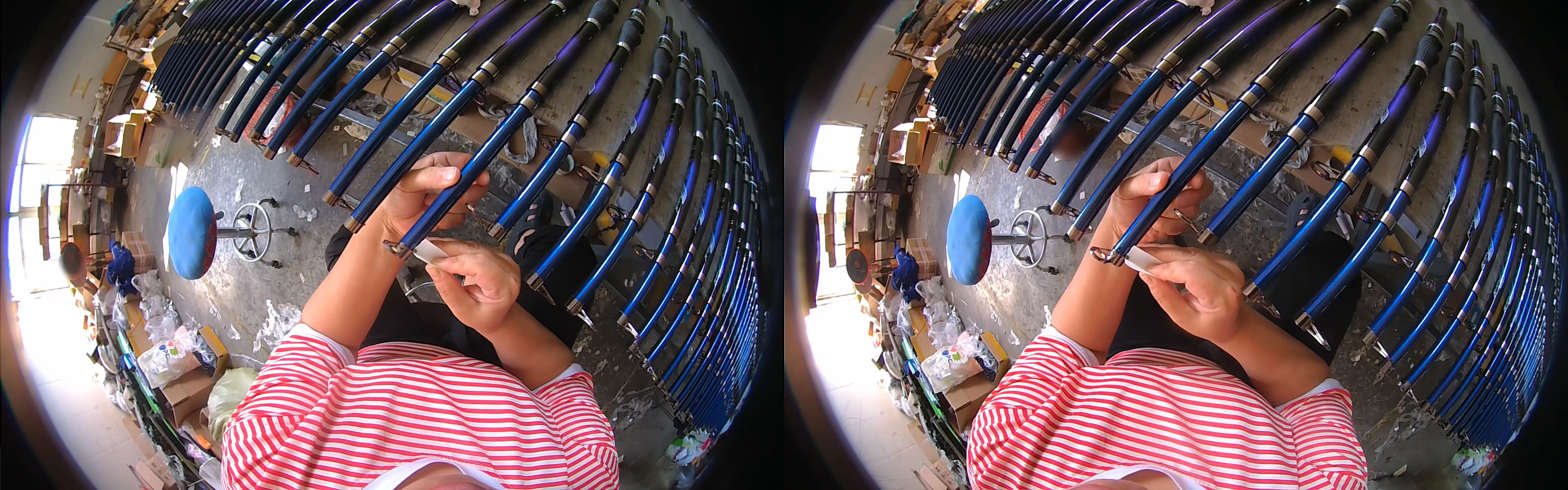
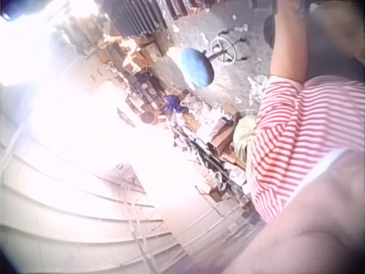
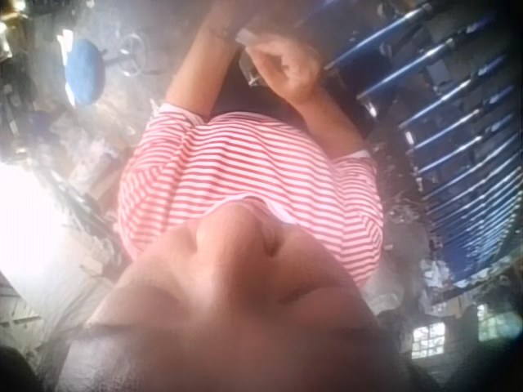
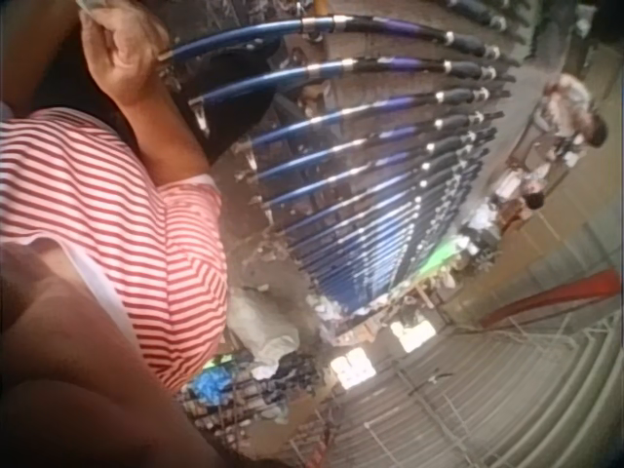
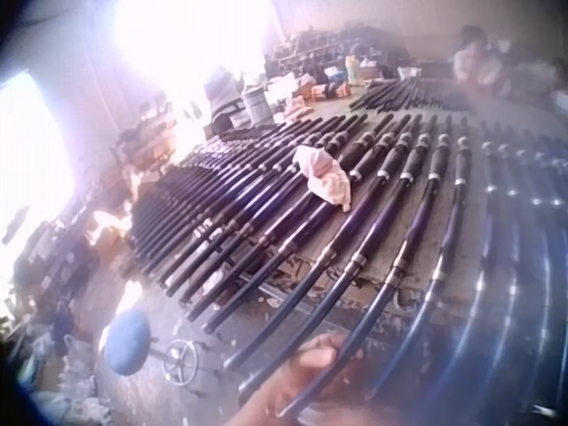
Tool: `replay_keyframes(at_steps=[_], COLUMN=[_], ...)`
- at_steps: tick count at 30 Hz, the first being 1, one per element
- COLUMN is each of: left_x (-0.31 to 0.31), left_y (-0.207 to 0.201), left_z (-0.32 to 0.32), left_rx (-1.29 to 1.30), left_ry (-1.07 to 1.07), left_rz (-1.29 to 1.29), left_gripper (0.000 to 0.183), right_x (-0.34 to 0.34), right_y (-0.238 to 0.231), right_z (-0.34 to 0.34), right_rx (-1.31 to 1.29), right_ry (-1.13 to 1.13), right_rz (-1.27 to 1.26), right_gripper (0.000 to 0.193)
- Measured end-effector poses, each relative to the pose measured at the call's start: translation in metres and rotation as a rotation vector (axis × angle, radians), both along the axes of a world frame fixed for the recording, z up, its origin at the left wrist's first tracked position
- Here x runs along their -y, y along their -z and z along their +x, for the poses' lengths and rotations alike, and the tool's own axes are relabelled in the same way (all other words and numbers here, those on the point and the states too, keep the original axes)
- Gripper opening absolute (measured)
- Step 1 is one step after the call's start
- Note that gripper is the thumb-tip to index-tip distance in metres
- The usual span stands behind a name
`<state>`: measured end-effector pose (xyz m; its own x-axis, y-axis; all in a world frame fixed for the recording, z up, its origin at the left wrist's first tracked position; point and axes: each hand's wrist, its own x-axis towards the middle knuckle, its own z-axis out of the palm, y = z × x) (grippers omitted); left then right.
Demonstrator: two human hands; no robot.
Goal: The person wipes the metal eyelets and segments of fishing rod blanks using a small white cloth, moving between a row of rods arranged on a table.
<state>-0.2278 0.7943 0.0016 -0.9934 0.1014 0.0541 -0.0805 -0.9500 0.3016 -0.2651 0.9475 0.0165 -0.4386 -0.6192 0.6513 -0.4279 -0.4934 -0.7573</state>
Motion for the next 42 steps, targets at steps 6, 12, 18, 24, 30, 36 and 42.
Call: replay_keyframes(at_steps=[6,12,18,24,30,36,42], left_x=[0.003,0.002,0.000,0.005,-0.007,-0.034,-0.038], left_y=[-0.005,-0.015,-0.024,-0.012,0.008,-0.006,0.000], left_z=[-0.001,-0.002,-0.004,-0.002,-0.020,-0.056,-0.036], left_rx=[0.032,0.043,0.038,0.085,0.174,0.088,0.022], left_ry=[0.016,0.029,0.050,0.017,-0.083,0.005,0.077], left_rz=[-0.085,-0.150,-0.157,-0.138,-0.096,-0.121,0.068], left_gripper=[0.035,0.035,0.038,0.048,0.041,0.039,0.035], right_x=[0.001,0.002,0.002,-0.007,-0.029,-0.045,-0.050], right_y=[-0.001,-0.005,-0.010,-0.010,0.000,0.004,0.007], right_z=[-0.001,-0.003,-0.005,-0.001,-0.003,-0.012,-0.012], right_rx=[0.000,-0.008,-0.032,-0.026,-0.100,-0.146,-0.060], right_ry=[-0.024,-0.041,-0.094,0.016,0.093,0.214,0.190], right_rz=[0.006,0.015,0.033,0.037,-0.087,0.002,0.010], right_gripper=[0.013,0.012,0.011,0.011,0.016,0.019,0.017])
